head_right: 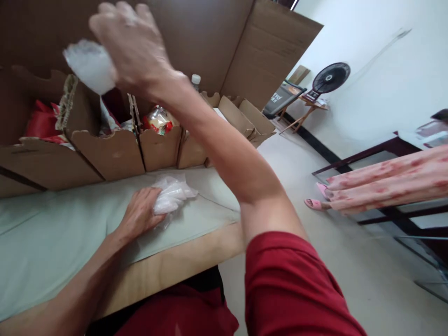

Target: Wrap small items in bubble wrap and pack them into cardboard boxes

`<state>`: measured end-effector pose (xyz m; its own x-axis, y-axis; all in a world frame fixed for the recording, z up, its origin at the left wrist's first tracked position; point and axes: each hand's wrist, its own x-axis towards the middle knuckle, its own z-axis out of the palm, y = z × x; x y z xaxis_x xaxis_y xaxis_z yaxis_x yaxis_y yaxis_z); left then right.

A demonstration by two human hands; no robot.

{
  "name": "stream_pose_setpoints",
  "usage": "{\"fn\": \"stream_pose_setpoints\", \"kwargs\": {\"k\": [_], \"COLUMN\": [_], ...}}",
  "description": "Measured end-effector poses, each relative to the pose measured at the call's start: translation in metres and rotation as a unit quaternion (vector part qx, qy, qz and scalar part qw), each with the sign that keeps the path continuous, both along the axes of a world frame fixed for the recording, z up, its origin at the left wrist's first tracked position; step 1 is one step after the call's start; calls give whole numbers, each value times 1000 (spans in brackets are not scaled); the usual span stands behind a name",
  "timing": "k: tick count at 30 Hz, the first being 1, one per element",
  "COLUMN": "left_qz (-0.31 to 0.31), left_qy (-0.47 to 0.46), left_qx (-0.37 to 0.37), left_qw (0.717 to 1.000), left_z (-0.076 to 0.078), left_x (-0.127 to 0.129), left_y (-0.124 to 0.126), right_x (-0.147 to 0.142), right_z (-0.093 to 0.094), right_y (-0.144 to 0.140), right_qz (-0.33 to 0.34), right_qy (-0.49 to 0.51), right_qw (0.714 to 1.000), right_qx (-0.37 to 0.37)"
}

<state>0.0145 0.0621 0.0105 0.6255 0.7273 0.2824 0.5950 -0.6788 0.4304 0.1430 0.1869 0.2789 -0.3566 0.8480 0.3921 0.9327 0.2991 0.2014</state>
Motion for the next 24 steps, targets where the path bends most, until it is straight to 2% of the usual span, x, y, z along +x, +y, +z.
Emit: {"fn": "stream_pose_setpoints", "kwargs": {"k": [2, 3, 5, 7, 9, 11, 12, 14, 15, 16, 18, 19, 20, 21, 23, 24], "left_qz": [0, 0, 0, 6, 10, 4, -1, 0, 8, 22, 92, 145, 225, 362, 486, 542], "left_qy": [2, 3, 6, 3, -16, -42, -51, -60, -64, -69, -84, -98, -115, -172, -214, -267], "left_qx": [5, 10, 25, 53, 98, 115, 96, 26, -7, -28, -37, -37, -39, -47, -3, 62], "left_qw": [1000, 1000, 1000, 999, 995, 992, 994, 998, 998, 997, 992, 984, 967, 915, 847, 794], "left_z": [6, 10, 19, 29, 37, 42, 43, 45, 46, 49, 61, 70, 80, 92, 114, 123], "left_x": [2, 2, 1, -1, -5, -10, -14, -29, -41, -57, -102, -129, -160, -191, -251, -277], "left_y": [-1, -2, -9, -22, -38, -54, -59, -65, -66, -67, -68, -68, -67, -64, -49, -36], "right_x": [26, 39, 62, 77, 82, 78, 73, 63, 58, 54, 49, 48, 47, 47, 44, 41], "right_z": [3, -5, -38, -82, -123, -149, -156, -159, -158, -157, -162, -168, -177, -189, -218, -233], "right_y": [-55, -83, -127, -150, -155, -150, -147, -141, -138, -136, -128, -124, -119, -114, -106, -104], "right_qz": [-11, -5, -4, -24, -42, -4, 43, 152, 193, 213, 197, 172, 144, 117, 74, 62], "right_qy": [56, 88, 146, 184, 224, 275, 297, 325, 338, 354, 401, 423, 439, 447, 447, 442], "right_qw": [998, 996, 989, 982, 968, 942, 919, 853, 825, 808, 810, 818, 826, 834, 854, 864], "right_qx": [34, 30, 7, -48, -101, -191, -254, -378, -411, -420, -379, -349, -322, -301, -255, -233]}}
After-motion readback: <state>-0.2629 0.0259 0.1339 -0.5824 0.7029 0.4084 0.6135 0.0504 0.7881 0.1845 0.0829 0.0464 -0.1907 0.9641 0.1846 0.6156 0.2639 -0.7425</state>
